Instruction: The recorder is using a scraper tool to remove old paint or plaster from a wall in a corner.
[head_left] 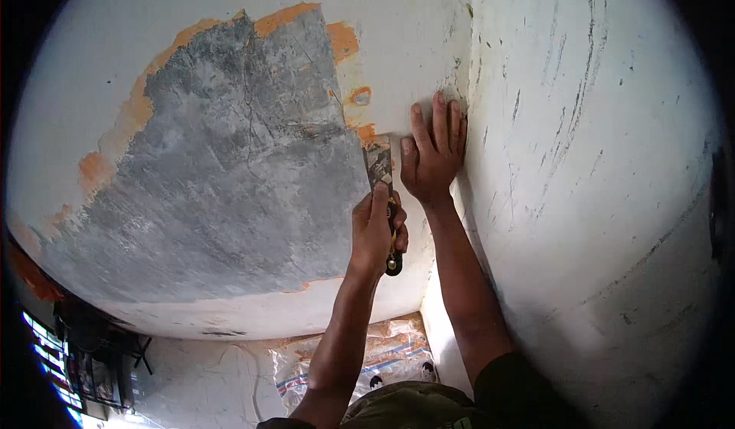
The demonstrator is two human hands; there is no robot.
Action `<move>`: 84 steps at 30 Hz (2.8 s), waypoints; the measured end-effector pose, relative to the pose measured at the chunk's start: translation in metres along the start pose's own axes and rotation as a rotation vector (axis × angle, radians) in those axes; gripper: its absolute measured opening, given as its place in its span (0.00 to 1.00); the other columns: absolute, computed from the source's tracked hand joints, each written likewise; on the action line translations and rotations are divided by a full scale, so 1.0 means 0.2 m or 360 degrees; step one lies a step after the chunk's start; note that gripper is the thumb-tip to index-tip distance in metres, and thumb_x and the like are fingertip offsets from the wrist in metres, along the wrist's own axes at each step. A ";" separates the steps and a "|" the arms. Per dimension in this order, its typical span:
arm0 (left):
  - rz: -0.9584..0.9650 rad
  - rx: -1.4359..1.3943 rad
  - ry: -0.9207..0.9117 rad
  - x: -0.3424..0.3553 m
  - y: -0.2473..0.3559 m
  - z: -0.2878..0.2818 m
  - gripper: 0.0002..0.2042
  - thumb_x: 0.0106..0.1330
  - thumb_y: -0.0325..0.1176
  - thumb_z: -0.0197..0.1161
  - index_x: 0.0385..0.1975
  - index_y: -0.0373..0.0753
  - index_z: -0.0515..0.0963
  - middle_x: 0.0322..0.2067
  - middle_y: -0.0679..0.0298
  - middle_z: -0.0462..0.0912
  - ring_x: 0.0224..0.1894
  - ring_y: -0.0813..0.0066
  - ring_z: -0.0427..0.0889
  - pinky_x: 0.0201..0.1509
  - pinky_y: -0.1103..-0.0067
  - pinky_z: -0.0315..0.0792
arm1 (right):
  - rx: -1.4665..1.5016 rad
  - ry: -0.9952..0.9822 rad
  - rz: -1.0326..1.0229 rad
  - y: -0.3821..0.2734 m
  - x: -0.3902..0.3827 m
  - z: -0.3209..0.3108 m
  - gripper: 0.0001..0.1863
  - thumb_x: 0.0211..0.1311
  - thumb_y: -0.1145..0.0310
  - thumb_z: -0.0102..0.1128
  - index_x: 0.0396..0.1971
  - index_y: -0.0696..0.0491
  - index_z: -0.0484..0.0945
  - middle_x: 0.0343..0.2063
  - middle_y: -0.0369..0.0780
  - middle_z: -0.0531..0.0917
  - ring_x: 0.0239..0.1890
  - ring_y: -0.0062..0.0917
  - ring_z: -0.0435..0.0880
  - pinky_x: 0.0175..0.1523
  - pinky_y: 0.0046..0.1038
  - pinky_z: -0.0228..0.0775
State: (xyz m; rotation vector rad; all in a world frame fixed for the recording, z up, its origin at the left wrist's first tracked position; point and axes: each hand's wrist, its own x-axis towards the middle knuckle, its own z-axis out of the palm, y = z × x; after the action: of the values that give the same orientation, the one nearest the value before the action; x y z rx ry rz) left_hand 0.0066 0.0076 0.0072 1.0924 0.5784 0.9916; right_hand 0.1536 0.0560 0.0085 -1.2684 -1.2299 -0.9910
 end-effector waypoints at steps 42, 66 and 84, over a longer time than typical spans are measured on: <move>-0.0057 -0.0035 -0.0044 -0.01 -0.02 0.00 0.18 0.75 0.49 0.44 0.31 0.40 0.69 0.14 0.71 0.64 0.08 0.82 0.64 0.11 0.81 0.60 | 0.0009 0.0039 -0.0029 0.02 -0.01 0.01 0.23 0.66 0.58 0.45 0.58 0.45 0.75 0.66 0.44 0.64 0.69 0.46 0.58 0.70 0.50 0.44; 0.0069 -0.0053 -0.0052 -0.03 0.06 0.02 0.18 0.75 0.49 0.44 0.32 0.41 0.68 0.14 0.71 0.64 0.08 0.82 0.62 0.11 0.81 0.60 | 0.0039 0.0107 -0.0058 0.02 0.00 0.02 0.21 0.65 0.58 0.46 0.55 0.46 0.77 0.65 0.43 0.67 0.69 0.44 0.59 0.70 0.47 0.46; 0.0057 -0.0031 0.0046 -0.01 0.11 0.03 0.17 0.75 0.48 0.44 0.31 0.40 0.68 0.14 0.71 0.64 0.08 0.83 0.63 0.11 0.82 0.58 | 0.0007 0.0089 -0.0047 0.02 0.00 0.03 0.22 0.66 0.58 0.45 0.58 0.45 0.75 0.65 0.44 0.66 0.69 0.45 0.59 0.71 0.49 0.45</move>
State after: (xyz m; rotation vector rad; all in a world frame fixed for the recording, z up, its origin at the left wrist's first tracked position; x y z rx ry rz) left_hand 0.0021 0.0056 0.0302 1.0760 0.5733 1.0435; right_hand 0.1567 0.0613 0.0070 -1.2143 -1.2099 -1.0379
